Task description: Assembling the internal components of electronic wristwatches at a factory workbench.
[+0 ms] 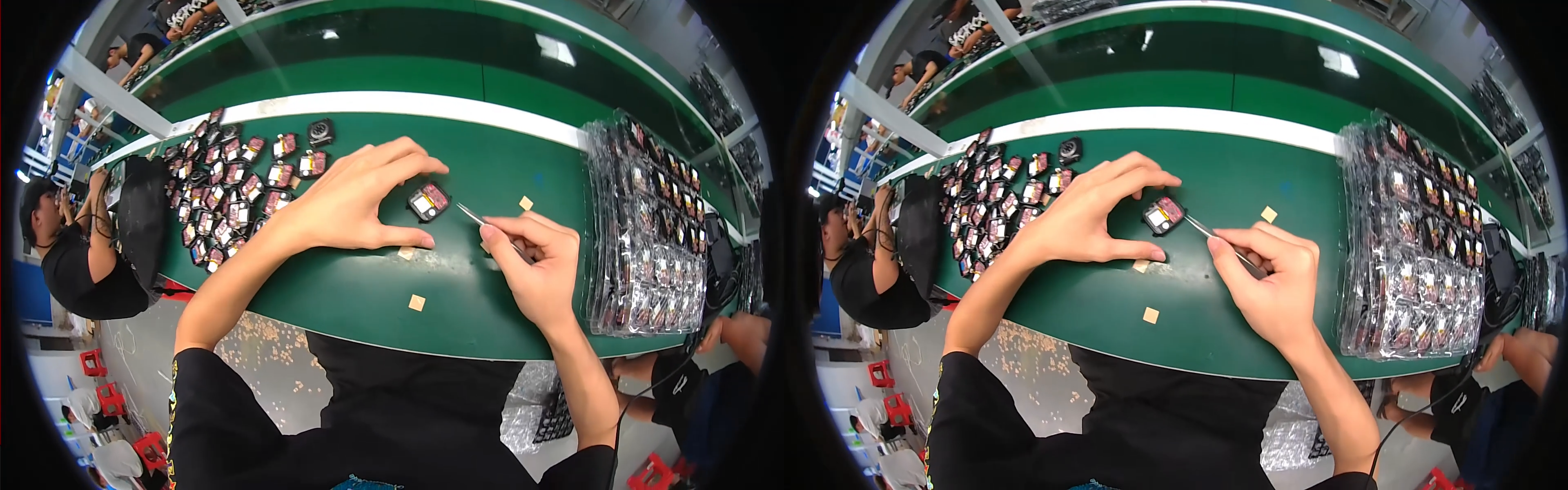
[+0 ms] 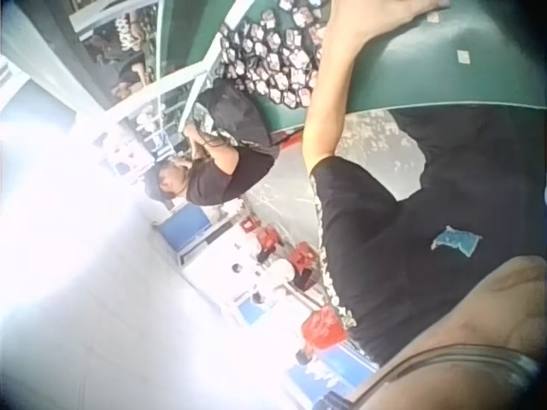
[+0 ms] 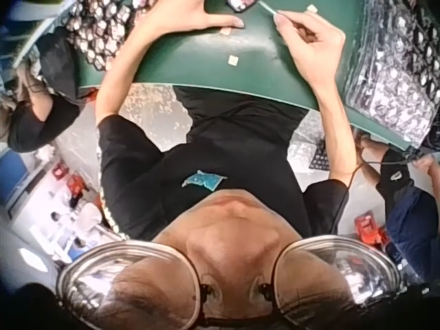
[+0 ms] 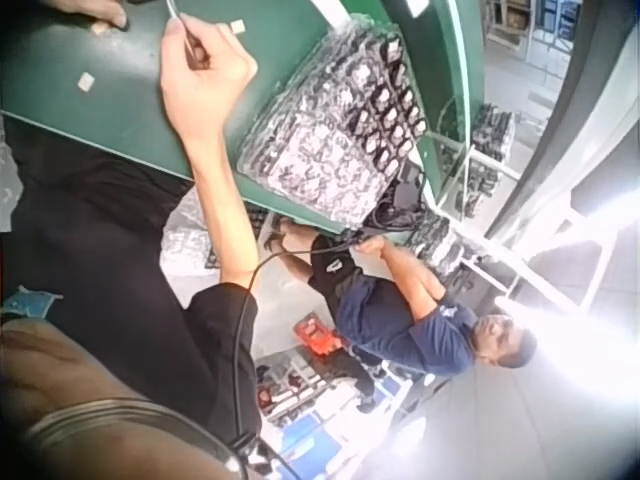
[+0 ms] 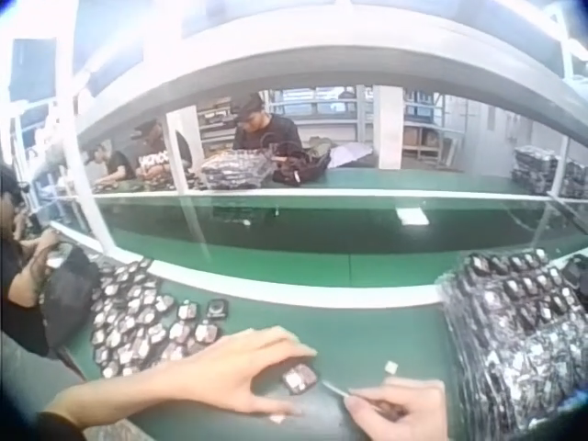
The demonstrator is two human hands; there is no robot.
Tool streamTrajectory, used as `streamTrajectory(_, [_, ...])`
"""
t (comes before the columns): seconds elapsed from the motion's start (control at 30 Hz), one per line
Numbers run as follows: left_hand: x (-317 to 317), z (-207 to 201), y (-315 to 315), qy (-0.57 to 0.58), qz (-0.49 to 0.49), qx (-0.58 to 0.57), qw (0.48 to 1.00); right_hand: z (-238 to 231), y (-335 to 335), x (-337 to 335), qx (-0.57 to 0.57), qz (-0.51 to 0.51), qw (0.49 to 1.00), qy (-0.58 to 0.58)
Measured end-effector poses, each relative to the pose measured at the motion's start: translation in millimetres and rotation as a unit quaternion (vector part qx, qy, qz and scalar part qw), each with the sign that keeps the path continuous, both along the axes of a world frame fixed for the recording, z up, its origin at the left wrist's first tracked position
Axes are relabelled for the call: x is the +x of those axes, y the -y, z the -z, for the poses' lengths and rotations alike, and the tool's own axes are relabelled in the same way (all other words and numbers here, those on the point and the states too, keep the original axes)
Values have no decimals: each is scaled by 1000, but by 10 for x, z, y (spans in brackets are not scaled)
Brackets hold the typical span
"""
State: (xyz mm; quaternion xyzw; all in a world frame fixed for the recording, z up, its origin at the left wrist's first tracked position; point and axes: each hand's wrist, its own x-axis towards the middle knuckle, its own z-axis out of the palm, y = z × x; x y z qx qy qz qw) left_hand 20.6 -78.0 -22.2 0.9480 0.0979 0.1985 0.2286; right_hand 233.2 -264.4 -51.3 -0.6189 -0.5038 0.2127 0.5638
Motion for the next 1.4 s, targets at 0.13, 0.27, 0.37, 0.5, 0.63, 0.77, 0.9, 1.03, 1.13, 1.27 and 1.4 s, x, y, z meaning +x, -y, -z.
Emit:
streamTrajectory(0.13, [33,82,-10,-15,-19,-39,999,13,3,8,-19,7,1000,3])
streamTrajectory(0.27, [6,126,-48,-17,11,-61,998,-8,-17,-6,-22,1,999,32])
streamTrajectory(0.37, [-22,155,-57,3,21,-49,999,2,-17,0,-21,1,999,50])
streamTrajectory(0.5, [-18,178,-43,-21,-1,-23,1000,-5,-31,-3,-24,3,997,77])
streamTrajectory(0.63, [-5,213,-106,-4,16,-21,1000,15,-36,-4,-25,0,996,89])
streamTrajectory(0.77, [-6,198,-114,-17,25,-59,998,28,-34,2,-24,-5,995,94])
streamTrajectory(0.9, [-22,186,-124,-34,39,-55,997,20,-30,-6,-24,-10,995,93])
streamTrajectory(1.03, [-18,237,-106,-30,55,-34,997,11,-29,-9,-17,-12,993,118])
streamTrajectory(1.13, [-2,246,-6,7,23,-23,999,11,-21,-1,-21,-12,992,125])
streamTrajectory(1.27, [4,259,72,19,19,-17,999,-74,8,-16,-60,-32,985,158])
streamTrajectory(1.4, [23,265,102,27,29,-27,999,-40,-13,-14,-66,-35,984,160])
